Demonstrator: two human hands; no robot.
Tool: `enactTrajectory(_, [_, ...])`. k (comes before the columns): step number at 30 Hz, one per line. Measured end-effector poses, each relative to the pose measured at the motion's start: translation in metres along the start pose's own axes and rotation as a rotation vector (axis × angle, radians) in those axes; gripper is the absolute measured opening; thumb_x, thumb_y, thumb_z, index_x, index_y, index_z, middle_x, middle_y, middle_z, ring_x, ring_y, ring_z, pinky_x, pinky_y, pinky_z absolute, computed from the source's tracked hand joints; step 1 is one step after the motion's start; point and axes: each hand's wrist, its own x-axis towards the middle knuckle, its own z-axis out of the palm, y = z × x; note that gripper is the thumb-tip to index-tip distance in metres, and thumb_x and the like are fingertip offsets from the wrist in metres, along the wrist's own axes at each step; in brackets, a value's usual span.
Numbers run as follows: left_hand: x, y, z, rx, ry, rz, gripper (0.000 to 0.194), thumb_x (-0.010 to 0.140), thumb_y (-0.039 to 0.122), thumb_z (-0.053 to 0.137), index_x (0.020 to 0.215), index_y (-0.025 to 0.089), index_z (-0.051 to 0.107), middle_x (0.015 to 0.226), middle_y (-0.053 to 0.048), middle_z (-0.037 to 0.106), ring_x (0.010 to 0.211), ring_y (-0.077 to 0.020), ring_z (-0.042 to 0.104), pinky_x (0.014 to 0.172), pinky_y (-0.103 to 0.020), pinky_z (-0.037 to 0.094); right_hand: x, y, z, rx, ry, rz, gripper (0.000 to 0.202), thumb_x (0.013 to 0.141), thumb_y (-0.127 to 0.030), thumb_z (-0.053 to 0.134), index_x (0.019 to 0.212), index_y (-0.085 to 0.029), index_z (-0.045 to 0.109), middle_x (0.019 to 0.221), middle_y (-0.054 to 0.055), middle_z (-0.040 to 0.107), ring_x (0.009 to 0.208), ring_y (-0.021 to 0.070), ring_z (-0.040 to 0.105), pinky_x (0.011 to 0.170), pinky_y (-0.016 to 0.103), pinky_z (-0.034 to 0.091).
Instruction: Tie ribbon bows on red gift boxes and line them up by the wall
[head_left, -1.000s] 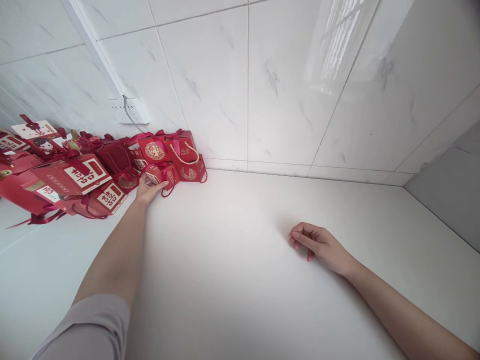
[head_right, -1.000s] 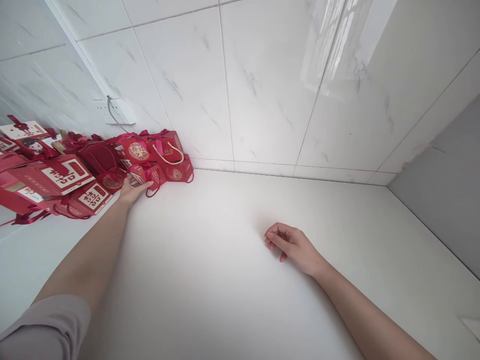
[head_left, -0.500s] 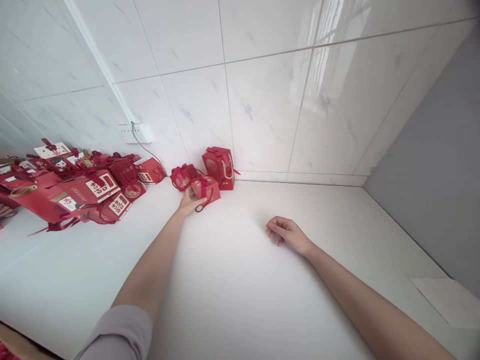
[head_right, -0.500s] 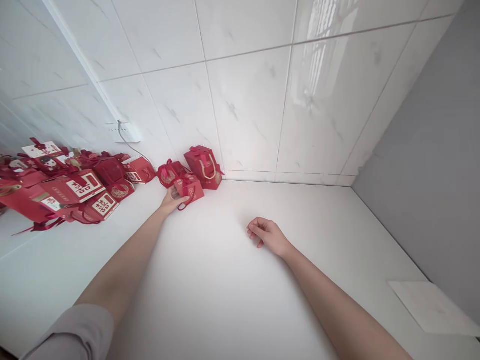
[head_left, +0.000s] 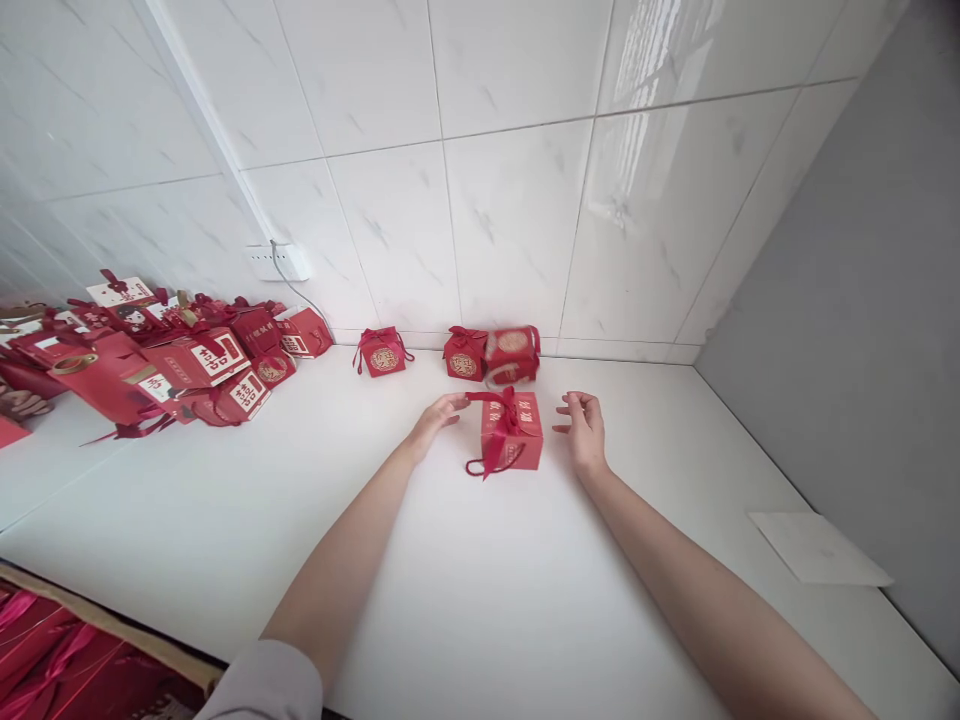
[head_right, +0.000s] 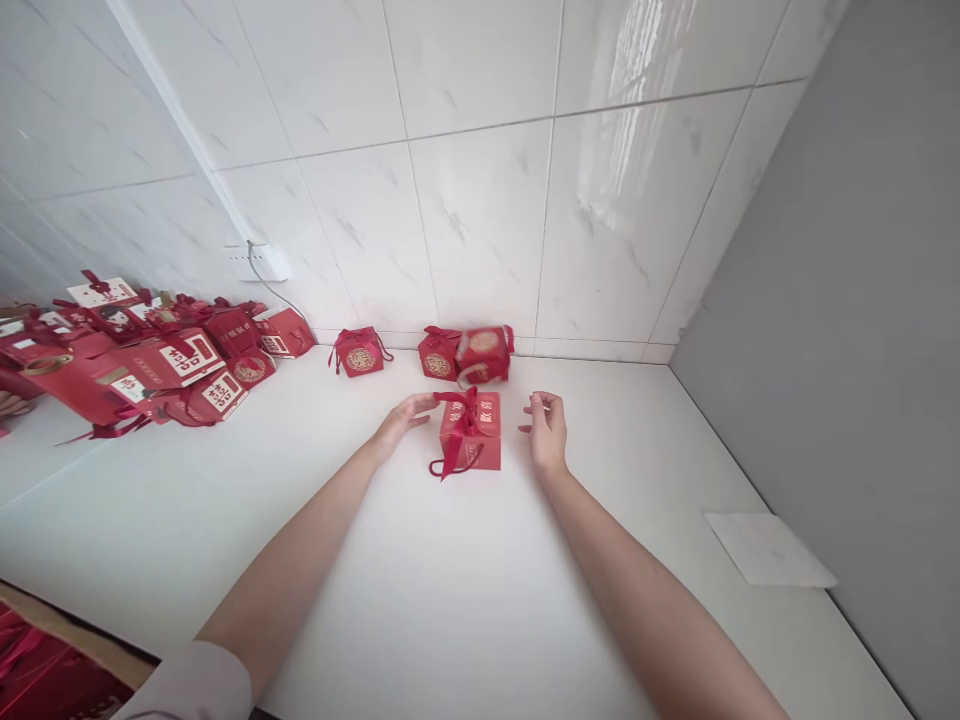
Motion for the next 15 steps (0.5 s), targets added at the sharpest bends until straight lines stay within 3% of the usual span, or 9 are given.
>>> enactTrajectory(2, [0.001,-0.001,-0.012,0.01,0.205,-0.002,0.058,0.082,0.065,0.05,0.117,0.02,0.061,0.125,-0.016,0.062,0.125,-0.031,0.054,0.101,-0.047,0.043,0.004,0.004,-0.002,0.016,0.017,0.006,0.046,0.087,-0.066,0.039,0.112,-0.027,0.043,0.132,0.008,0.048,0.113,0.0222,0.055,0.084,0.035,0.052])
enactTrajectory(5, [0.006,-0.004,-0.027,0.039,0.445,-0.017,0.057,0.088,0.063,0.039,0.123,0.02,0.052,0.129,-0.016,0.056,0.126,-0.0283,0.052,0.101,-0.046,0.044,0.005,0.004,-0.002,0.046,-0.021,0.002,0.051,0.089,-0.068,0.03,0.12,-0.028,0.042,0.137,0.009,0.047,0.116,0.0228,0.056,0.092,0.038,0.049])
enactTrajectory(8, [0.006,-0.008,-0.026,0.081,0.48,-0.035,0.053,0.089,0.061,0.037,0.115,0.019,0.055,0.118,-0.015,0.061,0.114,-0.0265,0.06,0.094,-0.043,0.049,0.0,-0.002,0.001,0.073,-0.102,-0.051,0.057,0.09,-0.07,0.025,0.125,-0.029,0.042,0.14,0.007,0.048,0.119,0.0234,0.055,0.098,0.04,0.046])
enactTrajectory(11, [0.006,-0.01,-0.018,0.175,0.484,-0.025,0.041,0.083,0.055,0.057,0.106,0.021,0.061,0.117,-0.012,0.062,0.112,-0.025,0.061,0.096,-0.04,0.048,-0.011,-0.01,0.006,0.076,-0.264,-0.127,0.055,0.088,-0.069,0.039,0.126,-0.03,0.047,0.138,0.006,0.051,0.122,0.0251,0.053,0.102,0.04,0.042])
enactTrajectory(15, [0.024,-0.001,-0.03,0.324,0.728,-0.035,0.056,0.082,0.044,0.064,0.128,0.017,0.046,0.142,-0.018,0.04,0.132,-0.0289,0.043,0.112,-0.044,0.034,-0.02,-0.013,0.013,0.113,-0.406,-0.08,0.05,0.09,-0.065,0.045,0.126,-0.031,0.046,0.124,0.006,0.059,0.113,0.0243,0.058,0.098,0.039,0.045])
